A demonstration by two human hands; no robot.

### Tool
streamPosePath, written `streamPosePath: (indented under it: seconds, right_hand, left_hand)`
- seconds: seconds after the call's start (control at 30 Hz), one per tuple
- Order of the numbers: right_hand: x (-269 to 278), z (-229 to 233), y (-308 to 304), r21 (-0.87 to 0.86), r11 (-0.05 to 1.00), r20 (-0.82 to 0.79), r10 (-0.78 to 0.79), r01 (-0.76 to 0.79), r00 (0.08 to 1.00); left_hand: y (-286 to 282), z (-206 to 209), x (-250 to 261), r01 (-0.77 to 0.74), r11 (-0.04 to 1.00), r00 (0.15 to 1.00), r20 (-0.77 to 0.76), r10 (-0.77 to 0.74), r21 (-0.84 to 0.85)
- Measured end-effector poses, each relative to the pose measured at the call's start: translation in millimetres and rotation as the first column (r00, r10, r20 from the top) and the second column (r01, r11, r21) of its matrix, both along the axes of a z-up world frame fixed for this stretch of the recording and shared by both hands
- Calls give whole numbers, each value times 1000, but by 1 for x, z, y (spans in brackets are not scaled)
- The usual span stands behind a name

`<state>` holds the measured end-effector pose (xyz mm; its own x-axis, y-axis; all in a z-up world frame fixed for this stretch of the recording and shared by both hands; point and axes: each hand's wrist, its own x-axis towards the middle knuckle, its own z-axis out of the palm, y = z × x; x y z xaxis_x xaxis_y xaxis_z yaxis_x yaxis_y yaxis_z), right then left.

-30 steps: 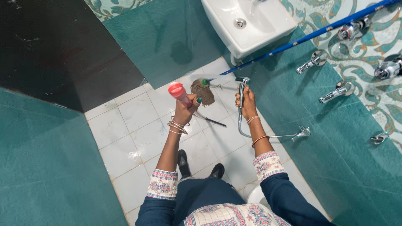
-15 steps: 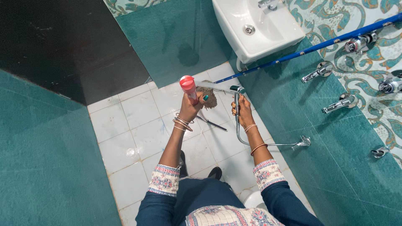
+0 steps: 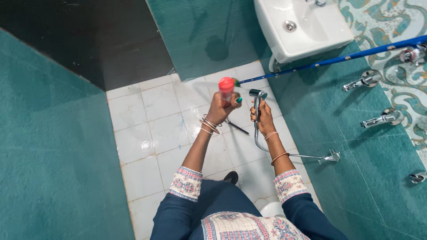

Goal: The person cleans a bathroom floor by spraying a cleaning solution from a bottle and then using a squeegee to push the liquid across the tiled surface towards a drain.

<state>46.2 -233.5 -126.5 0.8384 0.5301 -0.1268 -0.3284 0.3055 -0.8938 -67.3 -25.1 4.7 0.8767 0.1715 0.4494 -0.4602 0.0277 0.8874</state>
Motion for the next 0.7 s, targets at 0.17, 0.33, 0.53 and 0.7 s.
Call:
streamPosePath:
  seconds: [0.17, 0.33, 0.53, 0.7]
  right_hand:
    - [-10, 1, 6, 2, 999, 33, 40, -40, 999]
    - [-12, 2, 14, 3, 999, 92, 33, -34, 995]
    - [-9, -3, 17, 38, 999, 90, 34, -38, 995]
    - [-5, -19, 21, 48, 999, 69, 15, -18, 998]
  left_hand:
    - [-3, 0, -6, -108, 982, 993, -20, 113, 156]
    - [-1, 3, -10, -100, 980, 995, -10, 103, 170]
    - [-3, -1, -23, -126, 947, 989, -35, 143, 295]
    - [-10, -9, -32, -79, 969, 997, 0, 81, 232]
